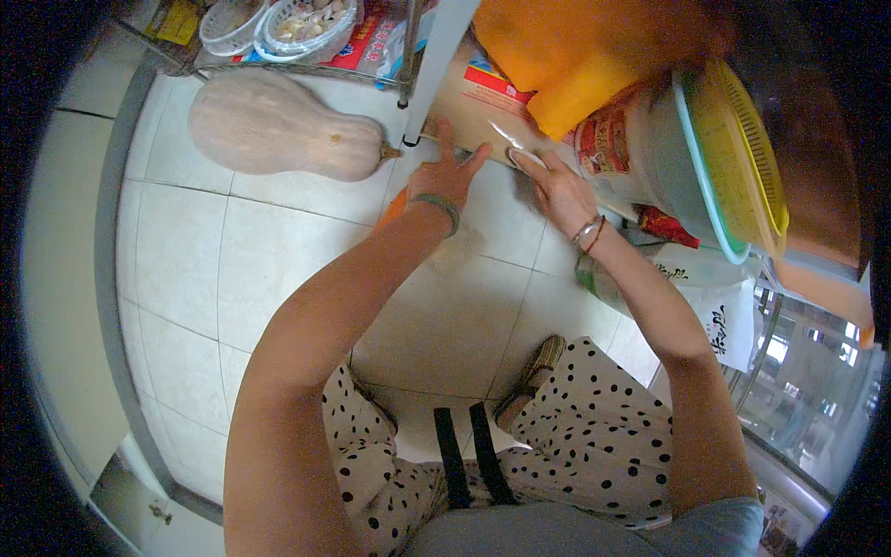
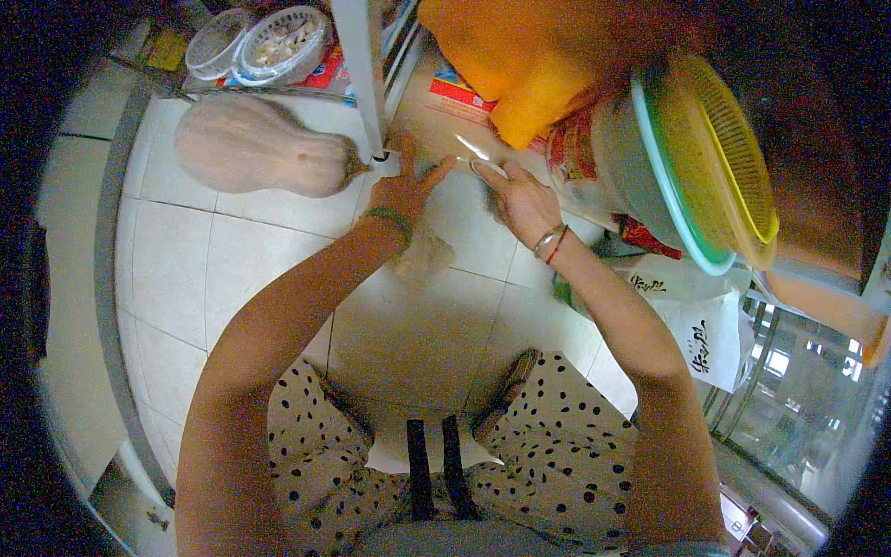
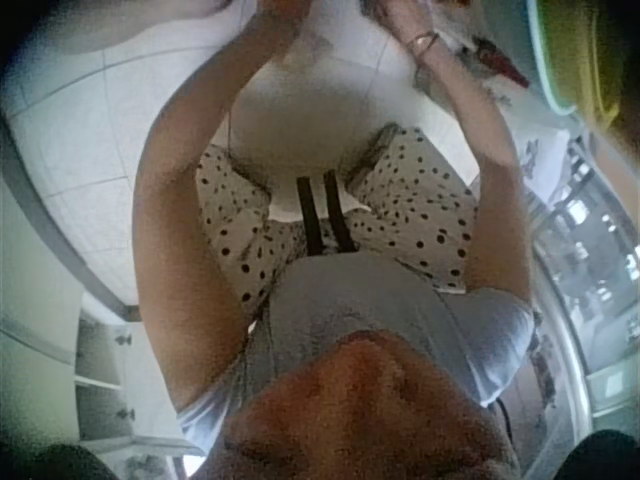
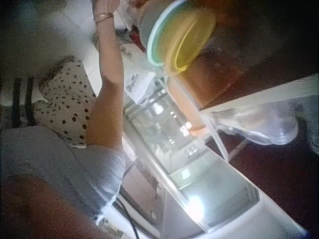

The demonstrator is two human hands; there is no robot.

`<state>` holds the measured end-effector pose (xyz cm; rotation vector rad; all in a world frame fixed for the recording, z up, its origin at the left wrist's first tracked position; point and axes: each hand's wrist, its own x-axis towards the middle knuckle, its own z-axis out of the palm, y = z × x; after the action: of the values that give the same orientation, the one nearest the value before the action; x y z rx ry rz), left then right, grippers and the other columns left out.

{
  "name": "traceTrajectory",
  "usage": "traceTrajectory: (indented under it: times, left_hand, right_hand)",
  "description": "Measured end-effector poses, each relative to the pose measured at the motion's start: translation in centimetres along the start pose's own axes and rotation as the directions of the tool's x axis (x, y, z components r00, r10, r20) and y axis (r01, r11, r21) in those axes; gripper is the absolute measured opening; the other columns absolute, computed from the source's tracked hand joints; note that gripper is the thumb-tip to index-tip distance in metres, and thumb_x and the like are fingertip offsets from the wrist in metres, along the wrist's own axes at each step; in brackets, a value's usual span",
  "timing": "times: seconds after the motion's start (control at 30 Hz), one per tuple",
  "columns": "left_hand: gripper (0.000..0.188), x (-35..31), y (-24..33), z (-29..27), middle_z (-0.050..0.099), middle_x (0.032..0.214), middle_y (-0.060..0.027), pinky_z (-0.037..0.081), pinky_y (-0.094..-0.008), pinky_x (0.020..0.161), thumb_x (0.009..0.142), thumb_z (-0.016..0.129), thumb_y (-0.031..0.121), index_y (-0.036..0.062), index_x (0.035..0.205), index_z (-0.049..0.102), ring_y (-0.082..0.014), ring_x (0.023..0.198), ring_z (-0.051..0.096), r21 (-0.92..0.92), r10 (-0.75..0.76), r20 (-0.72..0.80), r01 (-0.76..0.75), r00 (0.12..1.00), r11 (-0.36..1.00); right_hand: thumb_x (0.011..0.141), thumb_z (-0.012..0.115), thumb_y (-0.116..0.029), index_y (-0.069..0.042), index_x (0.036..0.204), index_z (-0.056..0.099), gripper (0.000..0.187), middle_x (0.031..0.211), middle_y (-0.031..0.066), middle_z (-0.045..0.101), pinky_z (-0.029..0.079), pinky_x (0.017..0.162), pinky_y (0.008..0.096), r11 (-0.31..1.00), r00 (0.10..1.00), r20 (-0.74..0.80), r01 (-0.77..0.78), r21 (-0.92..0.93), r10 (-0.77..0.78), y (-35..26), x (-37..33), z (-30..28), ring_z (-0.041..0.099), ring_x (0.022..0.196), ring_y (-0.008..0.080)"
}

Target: The person sits on the floor and wipes a specific area of the tiled floor with a cloth. They repeatedly rub the same spot near a metal shelf leg and a large butternut squash, occasionally adjusting the cloth in their hands.

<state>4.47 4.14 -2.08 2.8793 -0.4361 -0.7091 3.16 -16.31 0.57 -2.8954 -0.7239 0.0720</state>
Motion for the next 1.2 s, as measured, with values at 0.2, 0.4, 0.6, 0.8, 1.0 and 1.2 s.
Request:
traceTrajectory:
  times: [0.2,0.4,0.6,0.8,1.0,1.2]
  left_hand:
    - [0.069,-0.4,-0.4,-0.4,-0.007,0.145,-0.0271,0.055,-0.0369,0.068,0.088,0.042,0.005,0.0453,0.138,0.016,-0.0334,0.089,0.064,-0.063,0.025,-0.003,-0.025,1.0,0.998]
    - [0.073,0.2,-0.7,0.6,-0.012,0.144,-0.0265,0.055,-0.0403,0.068,0.087,0.044,0.004,0.0478,0.137,0.013,-0.0343,0.092,0.062,-0.029,0.038,0.049,-0.036,0.998,0.999]
    - [0.074,0.4,-0.9,0.6,-0.015,0.144,-0.0258,0.055,-0.0436,0.067,0.088,0.044,0.005,0.0487,0.137,0.012,-0.037,0.095,0.061,-0.065,0.059,0.092,-0.053,0.994,0.996]
    - [0.077,0.9,-1.2,2.2,-0.018,0.144,-0.0232,0.054,-0.0501,0.065,0.086,0.048,0.004,0.0482,0.137,0.012,-0.0412,0.098,0.058,-0.049,0.053,0.005,-0.052,0.999,0.997]
    - [0.08,1.1,-0.7,1.3,-0.019,0.144,-0.0228,0.055,-0.0513,0.061,0.084,0.05,0.001,0.0479,0.137,0.014,-0.0422,0.1,0.057,-0.129,0.068,0.095,-0.056,0.993,0.99]
    - [0.073,0.8,-1.5,1.7,-0.019,0.143,-0.0247,0.054,-0.0524,0.064,0.086,0.047,0.005,0.0476,0.137,0.017,-0.0409,0.096,0.059,-0.073,0.065,0.088,-0.059,0.994,0.996]
  right_hand:
    - [0.071,0.06,-0.008,-0.026,0.122,0.051,0.055,0.1,0.0094,0.053,0.052,0.065,0.0364,0.996,0.997,0.027,0.073,-0.053,-0.072,-0.4,2.9,0.3,0.058,0.086,0.0286]
    - [0.072,0.059,-0.007,-0.028,0.122,0.051,0.054,0.102,0.0068,0.053,0.052,0.065,0.0369,0.989,0.984,0.134,0.13,-0.071,-0.12,0.2,3.9,1.2,0.058,0.087,0.0272]
    - [0.074,0.058,-0.008,-0.03,0.12,0.053,0.052,0.103,0.0064,0.053,0.051,0.066,0.0357,0.967,0.969,0.086,0.238,-0.089,-0.231,-0.4,5.9,1.7,0.058,0.088,0.0251]
    - [0.071,0.061,-0.005,-0.027,0.124,0.052,0.058,0.107,0.0068,0.051,0.051,0.068,0.0351,0.963,0.962,0.238,0.183,-0.196,-0.135,-0.5,4.9,0.0,0.057,0.09,0.0255]
    - [0.078,0.053,-0.011,-0.033,0.117,0.056,0.045,0.091,0.0063,0.052,0.05,0.06,0.0357,0.961,0.972,0.139,0.212,-0.178,-0.188,0.8,4.5,0.8,0.059,0.081,0.023]
    - [0.075,0.056,-0.009,-0.03,0.115,0.058,0.045,0.094,0.0058,0.053,0.05,0.062,0.0367,0.951,0.959,0.094,0.279,-0.131,-0.268,-1.7,7.2,1.3,0.059,0.086,0.0241]
